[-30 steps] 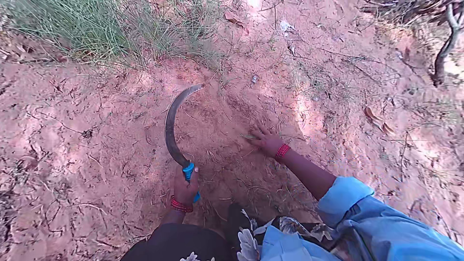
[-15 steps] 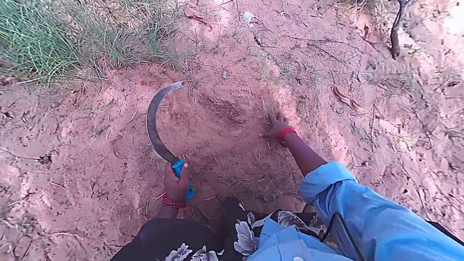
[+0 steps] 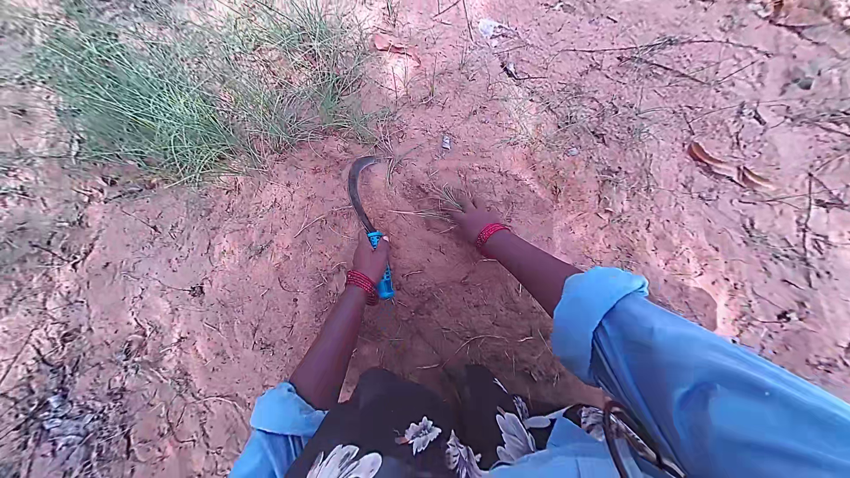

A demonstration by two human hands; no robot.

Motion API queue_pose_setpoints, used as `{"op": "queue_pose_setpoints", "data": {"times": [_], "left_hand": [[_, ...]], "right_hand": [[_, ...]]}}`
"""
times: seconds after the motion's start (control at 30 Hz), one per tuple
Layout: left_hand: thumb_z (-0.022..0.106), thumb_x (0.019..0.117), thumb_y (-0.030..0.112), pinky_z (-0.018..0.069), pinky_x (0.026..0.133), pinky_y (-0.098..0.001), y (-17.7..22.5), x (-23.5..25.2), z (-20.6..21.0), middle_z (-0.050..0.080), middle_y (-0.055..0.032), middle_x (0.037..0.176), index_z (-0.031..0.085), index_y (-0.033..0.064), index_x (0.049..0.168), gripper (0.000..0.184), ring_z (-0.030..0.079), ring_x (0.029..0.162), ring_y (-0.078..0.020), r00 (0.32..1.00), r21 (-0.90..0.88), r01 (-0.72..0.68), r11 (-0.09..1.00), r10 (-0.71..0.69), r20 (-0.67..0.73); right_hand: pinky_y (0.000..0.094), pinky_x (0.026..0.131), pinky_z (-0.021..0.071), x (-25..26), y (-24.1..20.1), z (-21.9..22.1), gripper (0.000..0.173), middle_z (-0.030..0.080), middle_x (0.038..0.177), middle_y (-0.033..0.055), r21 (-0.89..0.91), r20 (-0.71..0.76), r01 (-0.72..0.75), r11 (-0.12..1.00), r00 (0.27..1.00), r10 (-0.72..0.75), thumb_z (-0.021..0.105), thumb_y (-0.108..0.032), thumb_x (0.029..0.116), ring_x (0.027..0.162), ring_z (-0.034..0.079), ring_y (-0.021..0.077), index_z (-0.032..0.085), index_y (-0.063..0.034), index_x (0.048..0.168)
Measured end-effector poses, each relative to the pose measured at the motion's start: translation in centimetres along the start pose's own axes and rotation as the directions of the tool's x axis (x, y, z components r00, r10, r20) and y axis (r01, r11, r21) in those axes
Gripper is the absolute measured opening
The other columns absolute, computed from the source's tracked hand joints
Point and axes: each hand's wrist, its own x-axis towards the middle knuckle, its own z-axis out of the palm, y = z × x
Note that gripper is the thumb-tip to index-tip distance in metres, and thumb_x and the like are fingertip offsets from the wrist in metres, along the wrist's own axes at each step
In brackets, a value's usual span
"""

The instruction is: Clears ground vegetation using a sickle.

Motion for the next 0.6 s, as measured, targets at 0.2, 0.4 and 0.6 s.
{"op": "queue_pose_setpoints", "data": {"times": [0.2, 0.4, 0.6], "left_hand": [[0.047, 0.1075, 0.018, 0.0555, 0.085, -0.0494, -3.0, -6.6, 1.3, 0.065, -0.0246, 0.106, 0.031, -0.0039, 0.152, 0.052, 0.069, 0.089, -0.0330, 0.982, 0.286, -0.103, 0.953, 0.052, 0.180], [0.053, 0.1015, 0.019, 0.0559, 0.075, -0.0604, -9.8, -10.7, 0.1, 0.070, -0.0278, 0.089, 0.050, -0.0131, 0.138, 0.049, 0.070, 0.079, -0.0439, 0.914, 0.409, -0.355, 0.841, 0.404, -0.036], [0.051, 0.1041, 0.019, 0.0569, 0.071, -0.0496, -7.5, -7.7, -1.0, 0.067, -0.0222, 0.089, 0.043, -0.0112, 0.142, 0.049, 0.068, 0.071, -0.0302, 0.914, 0.235, -0.331, 0.914, 0.373, -0.162]], "right_hand": [[0.0723, 0.104, 0.0392, -2.8, 1.4, 0.2, 0.047, 0.036, 0.164, 0.0158, -0.097, 0.194, 0.089, 0.991, 0.979, -0.069, 0.066, -0.033, 0.1015, 0.151, 0.029, 0.0475, 0.058, -0.0257, 0.147], [0.0686, 0.102, 0.0430, -7.3, 2.4, 1.4, 0.051, 0.047, 0.155, 0.0257, -0.016, 0.168, 0.146, 0.989, 0.976, -0.141, 0.058, 0.001, 0.0951, 0.142, 0.042, 0.0512, 0.058, -0.0085, 0.145], [0.0652, 0.067, 0.0549, -11.4, 5.2, 2.1, 0.034, 0.070, 0.111, 0.0295, -0.150, -0.140, 0.557, 0.817, 0.806, -0.575, 0.064, 0.010, 0.0820, 0.105, 0.066, 0.0558, 0.072, 0.0020, 0.114]]}}
